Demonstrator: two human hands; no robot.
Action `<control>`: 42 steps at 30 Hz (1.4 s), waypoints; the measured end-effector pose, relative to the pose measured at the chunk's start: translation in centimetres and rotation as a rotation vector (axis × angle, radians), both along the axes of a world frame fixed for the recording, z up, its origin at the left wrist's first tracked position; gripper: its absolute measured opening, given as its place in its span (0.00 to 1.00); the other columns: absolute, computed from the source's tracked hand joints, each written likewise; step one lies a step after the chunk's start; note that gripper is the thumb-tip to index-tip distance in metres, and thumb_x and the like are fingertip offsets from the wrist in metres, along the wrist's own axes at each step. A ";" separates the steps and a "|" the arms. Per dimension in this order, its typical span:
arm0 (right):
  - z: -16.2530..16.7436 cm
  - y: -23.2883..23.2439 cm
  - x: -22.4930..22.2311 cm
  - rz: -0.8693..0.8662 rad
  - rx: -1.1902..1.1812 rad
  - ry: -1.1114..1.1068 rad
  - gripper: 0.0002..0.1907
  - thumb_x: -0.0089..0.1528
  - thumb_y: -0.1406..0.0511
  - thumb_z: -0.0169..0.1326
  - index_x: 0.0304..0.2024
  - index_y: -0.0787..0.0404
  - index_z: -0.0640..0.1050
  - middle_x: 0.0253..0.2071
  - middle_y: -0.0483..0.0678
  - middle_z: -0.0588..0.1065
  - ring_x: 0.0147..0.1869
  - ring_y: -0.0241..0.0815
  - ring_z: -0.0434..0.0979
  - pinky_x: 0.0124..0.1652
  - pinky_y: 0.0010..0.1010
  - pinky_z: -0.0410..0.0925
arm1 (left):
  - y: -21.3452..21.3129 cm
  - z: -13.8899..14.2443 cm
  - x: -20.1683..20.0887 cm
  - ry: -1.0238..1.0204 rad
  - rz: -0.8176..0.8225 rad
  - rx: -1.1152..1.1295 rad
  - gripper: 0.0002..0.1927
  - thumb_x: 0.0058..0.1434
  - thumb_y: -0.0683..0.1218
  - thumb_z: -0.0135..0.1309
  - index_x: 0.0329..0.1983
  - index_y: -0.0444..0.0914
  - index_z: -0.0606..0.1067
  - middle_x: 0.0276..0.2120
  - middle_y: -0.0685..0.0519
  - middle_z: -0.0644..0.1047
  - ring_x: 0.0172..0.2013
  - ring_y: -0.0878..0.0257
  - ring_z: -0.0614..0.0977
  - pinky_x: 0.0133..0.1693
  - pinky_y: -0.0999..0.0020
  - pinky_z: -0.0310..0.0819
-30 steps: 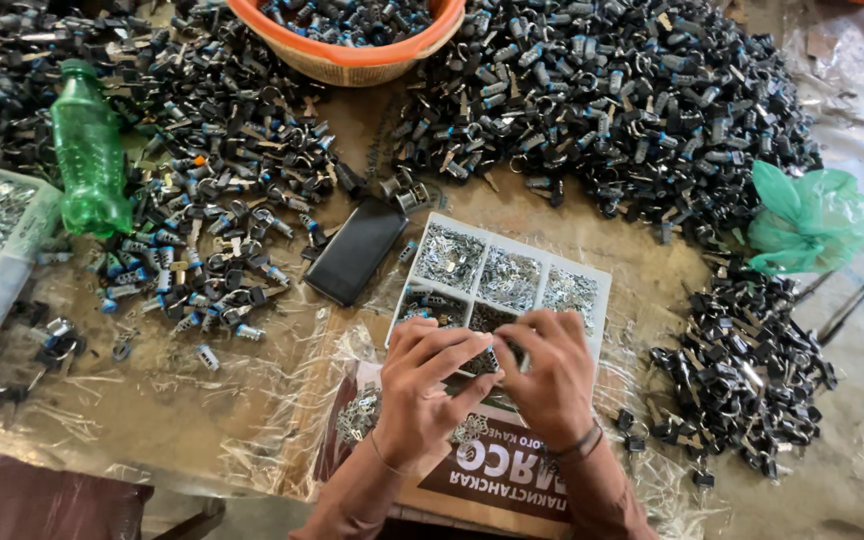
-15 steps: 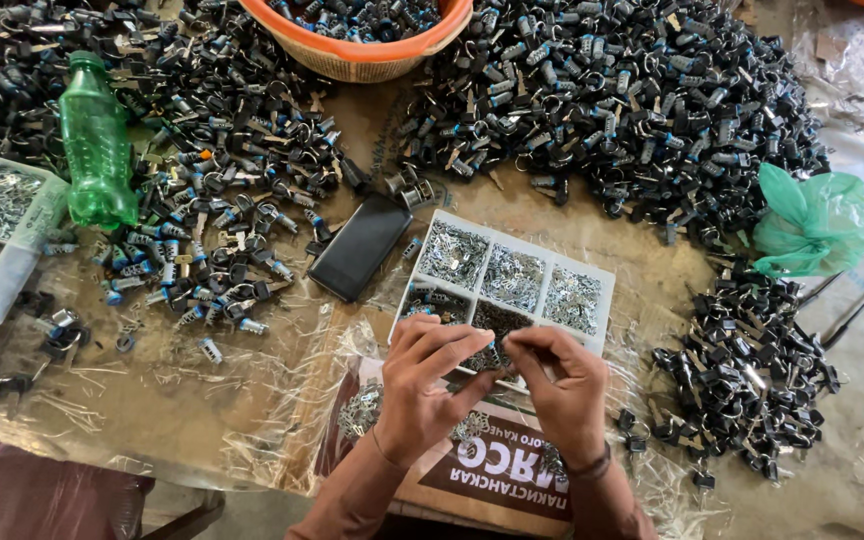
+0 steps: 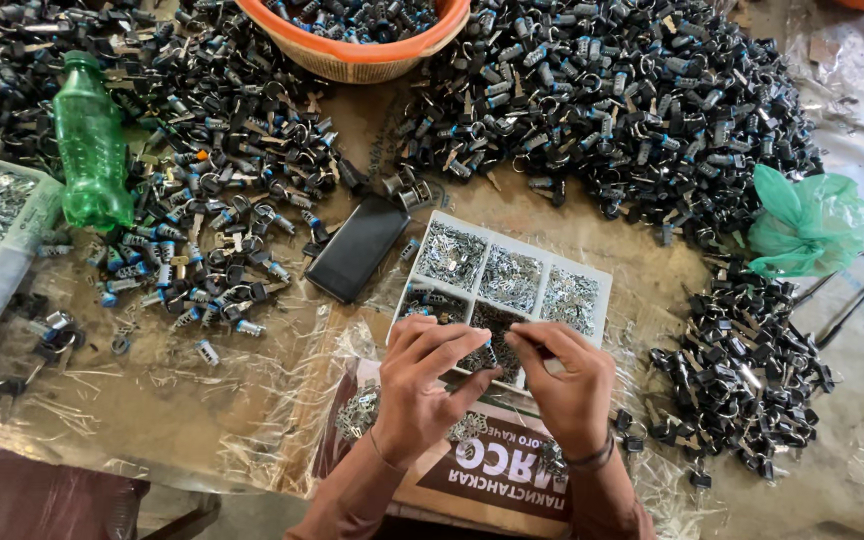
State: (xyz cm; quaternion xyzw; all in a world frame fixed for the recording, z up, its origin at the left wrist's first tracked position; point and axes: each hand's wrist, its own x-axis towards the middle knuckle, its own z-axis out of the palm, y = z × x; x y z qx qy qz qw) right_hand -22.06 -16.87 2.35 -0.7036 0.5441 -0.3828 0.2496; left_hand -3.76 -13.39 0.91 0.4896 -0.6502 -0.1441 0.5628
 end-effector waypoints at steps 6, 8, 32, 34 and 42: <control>-1.0 0.2 -1.5 0.103 0.481 -0.485 0.08 0.61 0.71 0.61 0.41 0.69 0.84 0.35 0.47 0.83 0.33 0.31 0.79 0.34 0.22 0.73 | 0.0 -0.1 0.1 -0.004 -0.020 0.007 0.22 0.49 0.44 0.72 0.49 0.42 0.80 0.47 0.56 0.82 0.48 0.58 0.80 0.58 0.57 0.70; -1.2 0.2 -1.8 0.097 0.509 -0.486 0.07 0.61 0.71 0.61 0.40 0.70 0.83 0.33 0.47 0.82 0.32 0.31 0.78 0.33 0.22 0.72 | 0.0 -0.1 0.1 -0.003 -0.022 0.002 0.22 0.49 0.43 0.72 0.49 0.42 0.80 0.47 0.56 0.82 0.48 0.57 0.80 0.57 0.57 0.70; -2.2 0.9 -1.3 0.171 0.467 -0.569 0.05 0.62 0.71 0.61 0.35 0.70 0.81 0.32 0.45 0.78 0.32 0.30 0.74 0.32 0.23 0.68 | 0.1 0.0 0.1 0.023 -0.063 -0.047 0.21 0.50 0.43 0.72 0.48 0.42 0.81 0.46 0.57 0.81 0.47 0.58 0.80 0.56 0.58 0.71; -2.1 0.2 -1.7 0.236 0.563 -0.674 0.05 0.59 0.72 0.62 0.34 0.70 0.80 0.32 0.45 0.77 0.31 0.31 0.74 0.31 0.24 0.68 | 0.1 0.0 0.1 0.020 -0.086 -0.060 0.22 0.50 0.43 0.72 0.48 0.42 0.80 0.47 0.57 0.81 0.47 0.59 0.80 0.57 0.57 0.71; -1.5 -0.9 0.1 0.060 -0.111 0.288 0.09 0.53 0.66 0.66 0.37 0.58 0.85 0.35 0.44 0.76 0.38 0.41 0.69 0.37 0.31 0.65 | 0.1 -0.2 0.1 0.034 -0.043 -0.009 0.20 0.50 0.46 0.72 0.47 0.42 0.81 0.46 0.56 0.82 0.46 0.58 0.79 0.57 0.57 0.70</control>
